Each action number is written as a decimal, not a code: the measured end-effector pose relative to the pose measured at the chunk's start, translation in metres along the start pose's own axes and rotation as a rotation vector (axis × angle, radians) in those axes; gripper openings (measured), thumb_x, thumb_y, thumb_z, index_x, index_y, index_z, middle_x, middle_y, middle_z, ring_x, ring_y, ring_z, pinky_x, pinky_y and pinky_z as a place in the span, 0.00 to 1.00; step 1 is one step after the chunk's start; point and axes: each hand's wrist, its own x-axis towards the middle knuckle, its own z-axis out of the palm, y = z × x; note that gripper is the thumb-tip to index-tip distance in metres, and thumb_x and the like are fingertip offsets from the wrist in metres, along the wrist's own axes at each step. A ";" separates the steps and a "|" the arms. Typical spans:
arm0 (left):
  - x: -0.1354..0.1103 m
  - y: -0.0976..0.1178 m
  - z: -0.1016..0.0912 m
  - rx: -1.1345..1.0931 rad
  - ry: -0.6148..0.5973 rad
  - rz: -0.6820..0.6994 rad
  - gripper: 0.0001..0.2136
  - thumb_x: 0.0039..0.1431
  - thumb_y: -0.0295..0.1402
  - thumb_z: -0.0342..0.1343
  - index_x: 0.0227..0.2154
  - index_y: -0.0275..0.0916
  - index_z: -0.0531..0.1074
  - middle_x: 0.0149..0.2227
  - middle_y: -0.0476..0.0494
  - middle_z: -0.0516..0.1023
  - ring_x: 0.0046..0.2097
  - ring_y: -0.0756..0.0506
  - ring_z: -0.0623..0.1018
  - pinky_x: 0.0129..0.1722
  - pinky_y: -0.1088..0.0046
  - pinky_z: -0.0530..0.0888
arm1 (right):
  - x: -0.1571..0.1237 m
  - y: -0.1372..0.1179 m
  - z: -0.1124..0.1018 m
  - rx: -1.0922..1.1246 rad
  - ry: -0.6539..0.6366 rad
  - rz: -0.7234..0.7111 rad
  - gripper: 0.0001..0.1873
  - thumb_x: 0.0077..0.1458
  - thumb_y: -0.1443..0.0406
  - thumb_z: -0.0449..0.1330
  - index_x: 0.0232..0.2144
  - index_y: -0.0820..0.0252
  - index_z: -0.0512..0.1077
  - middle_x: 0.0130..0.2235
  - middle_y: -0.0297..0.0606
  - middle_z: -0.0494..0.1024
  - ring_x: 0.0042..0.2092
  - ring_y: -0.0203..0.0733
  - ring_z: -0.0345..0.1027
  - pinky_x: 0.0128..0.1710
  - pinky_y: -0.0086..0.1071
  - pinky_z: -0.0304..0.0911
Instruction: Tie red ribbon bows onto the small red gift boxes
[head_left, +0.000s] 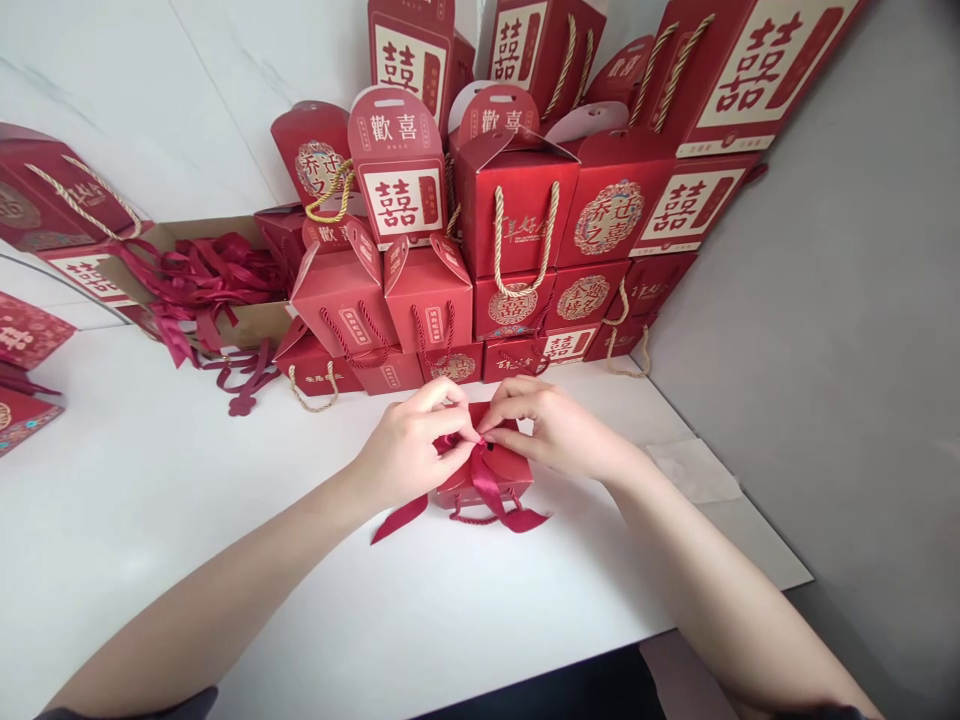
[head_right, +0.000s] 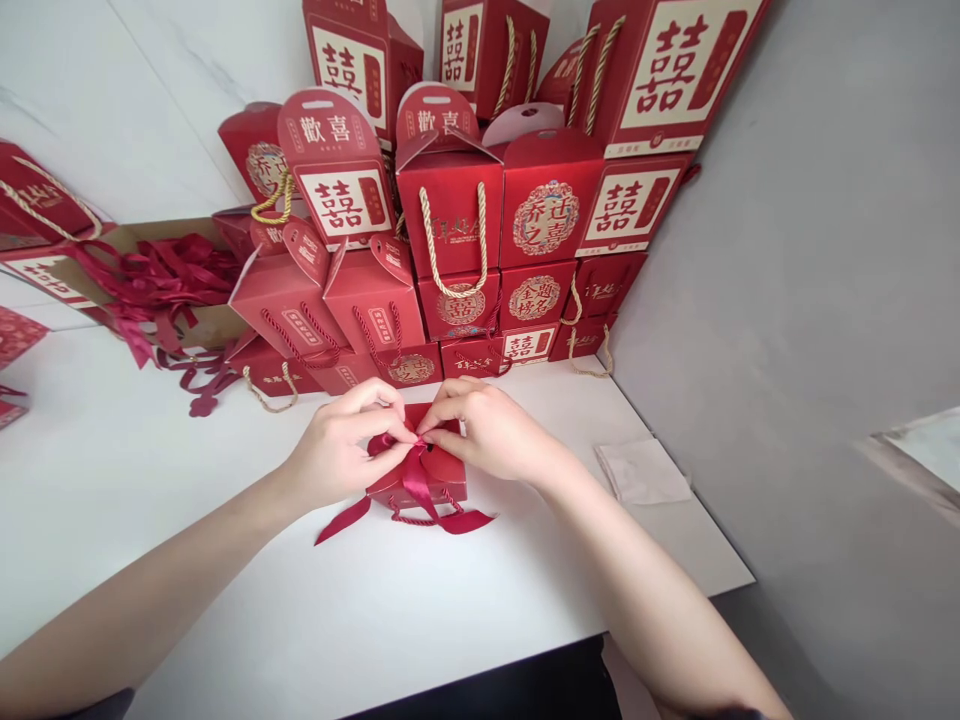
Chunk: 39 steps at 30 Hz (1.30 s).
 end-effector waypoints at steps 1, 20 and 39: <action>0.000 0.000 0.000 0.007 -0.008 0.004 0.05 0.57 0.24 0.57 0.28 0.38 0.74 0.36 0.49 0.69 0.27 0.57 0.68 0.28 0.79 0.68 | 0.000 -0.001 0.000 -0.026 0.003 -0.012 0.07 0.59 0.71 0.59 0.35 0.56 0.77 0.36 0.34 0.74 0.39 0.38 0.67 0.43 0.33 0.62; 0.001 -0.002 -0.003 -0.047 -0.053 0.053 0.07 0.55 0.21 0.55 0.26 0.38 0.73 0.30 0.49 0.77 0.32 0.51 0.75 0.33 0.75 0.73 | -0.001 -0.007 0.002 -0.231 0.089 -0.106 0.05 0.55 0.72 0.58 0.33 0.58 0.73 0.38 0.36 0.76 0.42 0.43 0.66 0.48 0.38 0.54; 0.001 0.001 -0.002 -0.094 -0.078 -0.022 0.06 0.55 0.20 0.53 0.28 0.38 0.68 0.30 0.50 0.72 0.31 0.53 0.71 0.32 0.76 0.71 | -0.004 -0.003 0.003 -0.045 0.053 -0.043 0.09 0.54 0.74 0.58 0.35 0.56 0.73 0.48 0.38 0.73 0.51 0.46 0.66 0.53 0.42 0.60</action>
